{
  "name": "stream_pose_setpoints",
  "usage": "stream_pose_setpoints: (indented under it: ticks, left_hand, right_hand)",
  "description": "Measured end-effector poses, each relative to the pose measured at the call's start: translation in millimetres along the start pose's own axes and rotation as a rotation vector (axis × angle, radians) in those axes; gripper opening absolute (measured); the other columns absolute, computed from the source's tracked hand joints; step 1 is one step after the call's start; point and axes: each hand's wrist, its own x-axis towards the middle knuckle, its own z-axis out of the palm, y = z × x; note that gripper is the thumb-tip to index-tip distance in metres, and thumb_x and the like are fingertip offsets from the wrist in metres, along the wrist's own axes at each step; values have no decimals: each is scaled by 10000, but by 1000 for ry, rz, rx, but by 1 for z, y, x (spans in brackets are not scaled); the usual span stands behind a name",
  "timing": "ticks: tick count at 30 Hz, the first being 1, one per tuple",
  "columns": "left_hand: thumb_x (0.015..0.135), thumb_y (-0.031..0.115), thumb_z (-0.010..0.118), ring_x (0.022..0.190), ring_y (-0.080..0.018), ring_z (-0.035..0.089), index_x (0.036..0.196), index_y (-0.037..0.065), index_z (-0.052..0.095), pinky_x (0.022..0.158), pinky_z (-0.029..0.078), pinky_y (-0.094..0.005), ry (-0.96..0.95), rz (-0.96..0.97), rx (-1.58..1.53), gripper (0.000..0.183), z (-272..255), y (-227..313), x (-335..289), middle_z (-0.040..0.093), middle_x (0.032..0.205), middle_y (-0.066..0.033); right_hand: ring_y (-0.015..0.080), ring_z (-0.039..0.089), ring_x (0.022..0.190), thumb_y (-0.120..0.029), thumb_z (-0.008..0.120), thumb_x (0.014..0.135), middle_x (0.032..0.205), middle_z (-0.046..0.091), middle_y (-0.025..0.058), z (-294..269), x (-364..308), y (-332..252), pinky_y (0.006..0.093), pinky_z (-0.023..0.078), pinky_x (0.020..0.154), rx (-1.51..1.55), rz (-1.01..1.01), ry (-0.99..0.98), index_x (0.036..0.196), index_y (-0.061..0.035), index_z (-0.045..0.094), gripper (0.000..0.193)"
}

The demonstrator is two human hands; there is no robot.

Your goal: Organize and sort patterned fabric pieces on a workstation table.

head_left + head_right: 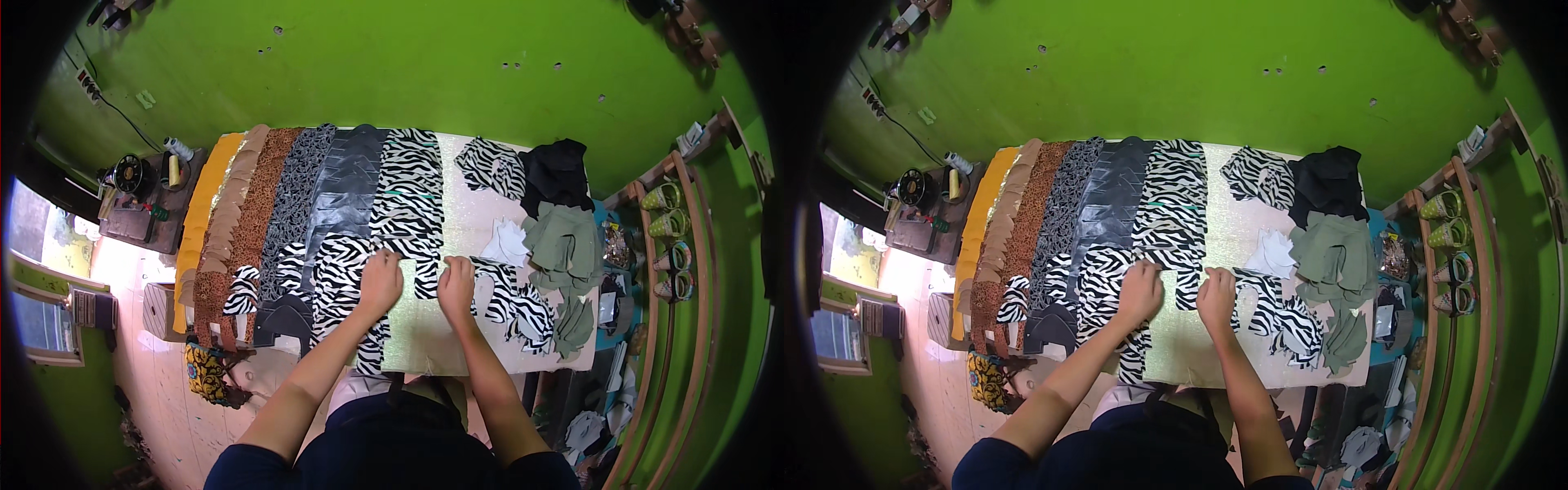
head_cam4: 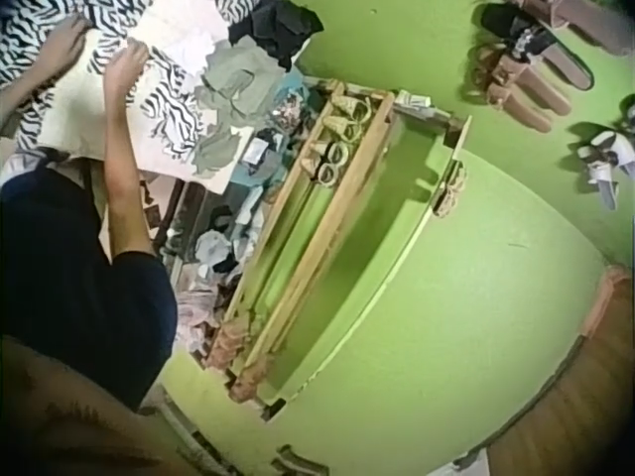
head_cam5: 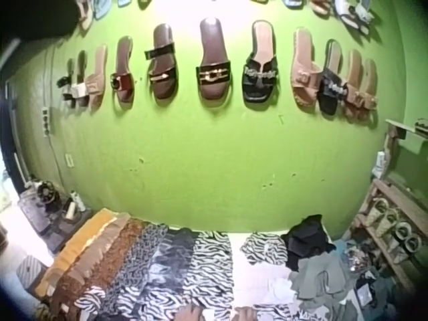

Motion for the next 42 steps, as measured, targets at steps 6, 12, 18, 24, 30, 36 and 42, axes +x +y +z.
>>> stream_pose_setpoints:
  ticks: [6, 12, 18, 24, 30, 36, 42]
  left_hand:
    - [725, 63, 540, 807, -295, 505, 909, 21, 553, 701, 413, -378, -22, 217, -93, 189, 34, 56, -22, 510, 911, -143]
    - [718, 140, 574, 811, -297, 520, 963, 7, 514, 709, 442, -375, -138, 208, 9, 285, 63, 89, -22, 497, 917, -155]
    - [687, 303, 685, 895, -309, 512, 1125, -19, 427, 742, 459, -355, -254, -56, 193, 602, 88, 121, -20, 477, 1010, -183]
    - [638, 251, 705, 921, -352, 511, 1233, 3, 324, 781, 449, -399, -303, -249, 115, 750, 82, 131, -22, 484, 1028, -207]
    - [686, 155, 609, 892, -339, 518, 1278, -45, 279, 758, 452, -379, -1, -191, -121, 707, 62, 155, -34, 486, 989, -217]
    - [719, 141, 609, 965, -358, 471, 1276, -74, 264, 848, 397, -378, 222, -56, -233, 689, 46, 166, -62, 460, 1027, -239]
    - [685, 160, 621, 1049, -397, 422, 1265, -102, 249, 916, 356, -404, 181, -188, -111, 737, 54, 146, -109, 398, 1171, -261]
  right_hand:
    - [296, 472, 965, -27, 522, 706, 990, 508, 128, -37, -27, 2, 412, 351, 843, -139, -166, -96, 996, -39, 540, 291]
    - [308, 420, 1038, -172, 615, 688, 1054, 472, 164, -83, -29, 42, 419, 314, 884, -480, 21, -10, 1132, 16, 467, 505]
    - [284, 466, 963, -239, 664, 677, 970, 472, 130, -105, -24, 79, 398, 366, 814, -465, 275, -182, 1133, -18, 459, 546]
    - [277, 454, 995, -237, 619, 703, 1028, 476, 121, -120, -23, 61, 393, 357, 824, -334, 123, 2, 1133, -47, 461, 496]
    - [318, 436, 1061, -203, 614, 733, 1113, 454, 154, -133, -26, 65, 398, 351, 898, -203, 124, -11, 1205, -41, 413, 538]
    - [360, 440, 1035, -157, 624, 737, 1117, 420, 194, -133, -36, 62, 399, 380, 887, 320, -46, 3, 1255, -49, 362, 590]
    - [340, 430, 1029, -127, 628, 711, 1077, 457, 168, -133, -69, 50, 406, 361, 894, 163, -113, -34, 1114, -43, 481, 437]
